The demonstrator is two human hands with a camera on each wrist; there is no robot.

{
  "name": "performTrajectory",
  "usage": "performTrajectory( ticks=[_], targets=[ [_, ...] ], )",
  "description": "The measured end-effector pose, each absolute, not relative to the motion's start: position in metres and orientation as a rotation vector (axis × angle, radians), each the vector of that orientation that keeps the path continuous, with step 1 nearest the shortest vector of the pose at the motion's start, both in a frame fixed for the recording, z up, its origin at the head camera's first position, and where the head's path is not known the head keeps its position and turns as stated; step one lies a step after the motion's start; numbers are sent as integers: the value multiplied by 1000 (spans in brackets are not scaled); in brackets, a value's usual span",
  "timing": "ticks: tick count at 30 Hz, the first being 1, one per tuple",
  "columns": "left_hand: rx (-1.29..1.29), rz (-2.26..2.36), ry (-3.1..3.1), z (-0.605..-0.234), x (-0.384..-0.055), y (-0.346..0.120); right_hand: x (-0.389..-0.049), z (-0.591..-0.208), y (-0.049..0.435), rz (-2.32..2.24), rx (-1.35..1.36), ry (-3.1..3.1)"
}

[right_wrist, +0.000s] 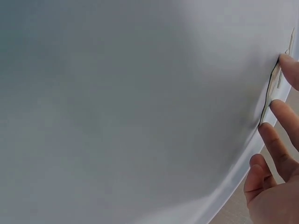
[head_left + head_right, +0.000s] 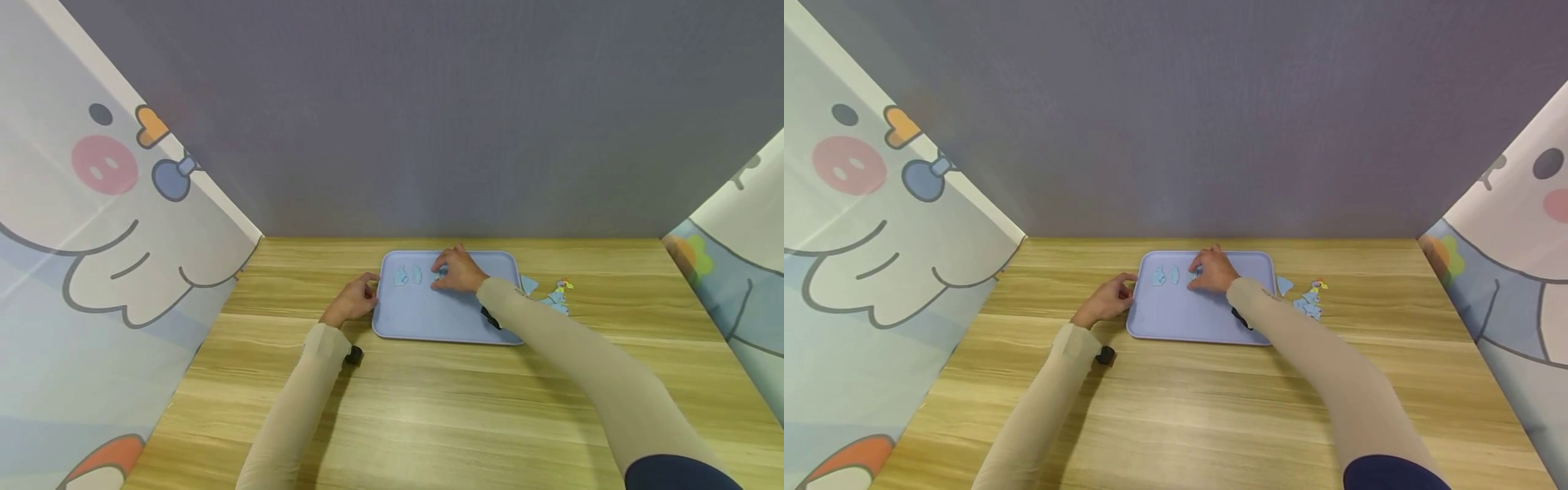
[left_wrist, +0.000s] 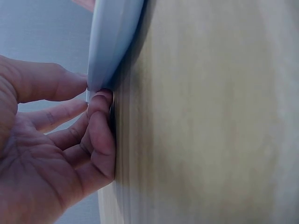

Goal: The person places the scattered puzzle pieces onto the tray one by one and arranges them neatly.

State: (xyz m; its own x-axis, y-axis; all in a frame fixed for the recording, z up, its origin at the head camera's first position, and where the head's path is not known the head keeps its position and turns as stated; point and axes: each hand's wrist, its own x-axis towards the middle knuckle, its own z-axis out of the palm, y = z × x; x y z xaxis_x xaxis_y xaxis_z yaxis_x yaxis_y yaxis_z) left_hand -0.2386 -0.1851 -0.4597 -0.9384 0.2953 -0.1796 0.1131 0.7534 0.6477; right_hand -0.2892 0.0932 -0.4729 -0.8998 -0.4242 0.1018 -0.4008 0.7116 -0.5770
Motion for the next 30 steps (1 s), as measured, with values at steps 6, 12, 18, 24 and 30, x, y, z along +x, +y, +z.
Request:
performTrajectory(
  ticks=[6,12,18,24,30],
  targets=[
    [319,974,2689,-458,-238,-183,-287,-469,95,-952,-666,2855],
    [321,964,2695,-459,-238,-184,-285,-463,99,-958,-724,2866],
    [317,953,2694,-458,-238,-184,-284,-457,109,-980,-800,2882],
    [325,965,2688,-459,-238,-185,-283,-455,121,-1010,-808,2870],
    [334,967,2692,-461,-239,-186,-281,-451,133,-1008,-787,2879]
  ],
)
